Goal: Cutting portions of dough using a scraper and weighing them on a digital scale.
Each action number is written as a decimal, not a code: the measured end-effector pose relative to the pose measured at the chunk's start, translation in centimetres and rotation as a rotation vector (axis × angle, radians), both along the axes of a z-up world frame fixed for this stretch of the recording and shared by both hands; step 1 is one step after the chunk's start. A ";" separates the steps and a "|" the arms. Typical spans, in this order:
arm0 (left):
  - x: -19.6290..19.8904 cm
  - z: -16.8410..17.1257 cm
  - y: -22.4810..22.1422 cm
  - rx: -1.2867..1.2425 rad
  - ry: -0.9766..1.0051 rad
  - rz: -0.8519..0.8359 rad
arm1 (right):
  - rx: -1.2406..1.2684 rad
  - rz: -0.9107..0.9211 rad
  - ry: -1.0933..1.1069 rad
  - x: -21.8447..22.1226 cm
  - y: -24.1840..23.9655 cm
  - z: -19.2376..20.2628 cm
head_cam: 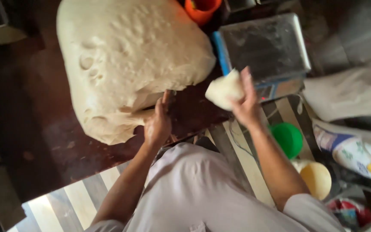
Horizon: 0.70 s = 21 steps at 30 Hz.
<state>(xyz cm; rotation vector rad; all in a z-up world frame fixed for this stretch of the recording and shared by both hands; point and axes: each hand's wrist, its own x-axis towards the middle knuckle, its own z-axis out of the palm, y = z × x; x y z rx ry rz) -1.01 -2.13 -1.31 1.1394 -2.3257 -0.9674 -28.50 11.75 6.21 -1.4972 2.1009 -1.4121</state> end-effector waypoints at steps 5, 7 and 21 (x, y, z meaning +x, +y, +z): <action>0.3 -1.8 0.8 0.003 -0.191 0.005 | 0.055 -0.362 0.307 -9.1 -1.7 -5.0; 0.5 -1.1 1.5 -0.015 -0.177 0.006 | 0.154 -0.450 0.348 -10.6 -2.9 -5.6; 5.0 -0.7 9.0 0.022 0.120 0.223 | -0.406 -0.554 -0.349 -14.8 9.2 -3.7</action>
